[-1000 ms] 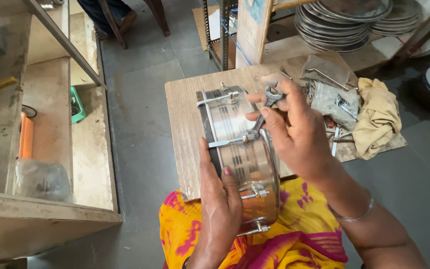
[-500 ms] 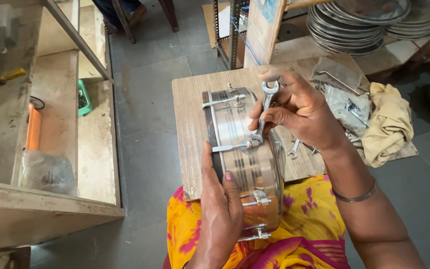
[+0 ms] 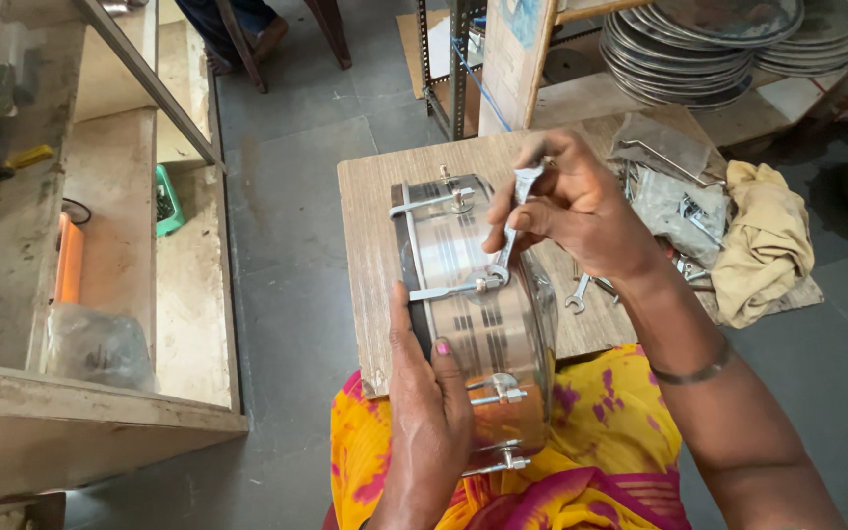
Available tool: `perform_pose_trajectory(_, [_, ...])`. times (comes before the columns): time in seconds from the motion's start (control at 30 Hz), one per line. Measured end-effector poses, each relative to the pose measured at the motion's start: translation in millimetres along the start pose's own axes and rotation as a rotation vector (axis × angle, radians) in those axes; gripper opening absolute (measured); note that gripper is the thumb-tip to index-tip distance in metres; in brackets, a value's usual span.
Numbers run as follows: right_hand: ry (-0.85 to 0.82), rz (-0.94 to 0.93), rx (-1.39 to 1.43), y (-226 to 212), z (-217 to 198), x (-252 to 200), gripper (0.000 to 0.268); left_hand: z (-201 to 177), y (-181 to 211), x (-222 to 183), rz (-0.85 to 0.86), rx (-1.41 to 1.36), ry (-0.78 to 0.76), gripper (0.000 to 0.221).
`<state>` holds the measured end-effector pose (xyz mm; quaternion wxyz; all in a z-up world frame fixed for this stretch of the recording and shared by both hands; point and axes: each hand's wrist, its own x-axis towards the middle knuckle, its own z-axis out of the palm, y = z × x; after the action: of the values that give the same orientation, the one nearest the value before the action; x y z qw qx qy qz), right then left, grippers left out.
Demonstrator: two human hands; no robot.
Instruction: The person tightens the tension rods on the rim of a snare drum using a wrench and by hand, turning the drum to access different sides.
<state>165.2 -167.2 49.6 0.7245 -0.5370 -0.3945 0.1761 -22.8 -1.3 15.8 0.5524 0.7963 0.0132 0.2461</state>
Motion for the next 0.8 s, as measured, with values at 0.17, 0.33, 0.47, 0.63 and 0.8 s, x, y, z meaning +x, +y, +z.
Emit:
perform_pose_trajectory(0.17, [0.132,-0.378,-0.572,-19.4,31.6,-31.1,0.034,3.3,-2.4,-0.8,-0.046,-0.061,0.003,0.063])
perform_pose_trajectory(0.33, [0.108,-0.535,-0.941,-20.3,58.8,-54.2,0.02,4.1,-2.2,-3.1,0.018,-0.095,0.007,0.061])
perform_pose_trajectory(0.47, [-0.045,-0.745,-1.075,-17.4,67.0,-53.8,0.015,4.0,-4.6,-2.5,0.095,-0.072,0.041,0.06])
perform_pose_trajectory(0.63, [0.107,-0.637,-1.124,-18.0,78.7,-53.4,0.018,5.3,-6.3,-4.0,0.074,-0.063,0.026,0.062])
perform_pose_trajectory(0.8, [0.342,-0.238,-0.674,-24.9,64.0,-29.0,0.028,5.5,-4.5,0.9,0.054,-0.07,0.012,0.063])
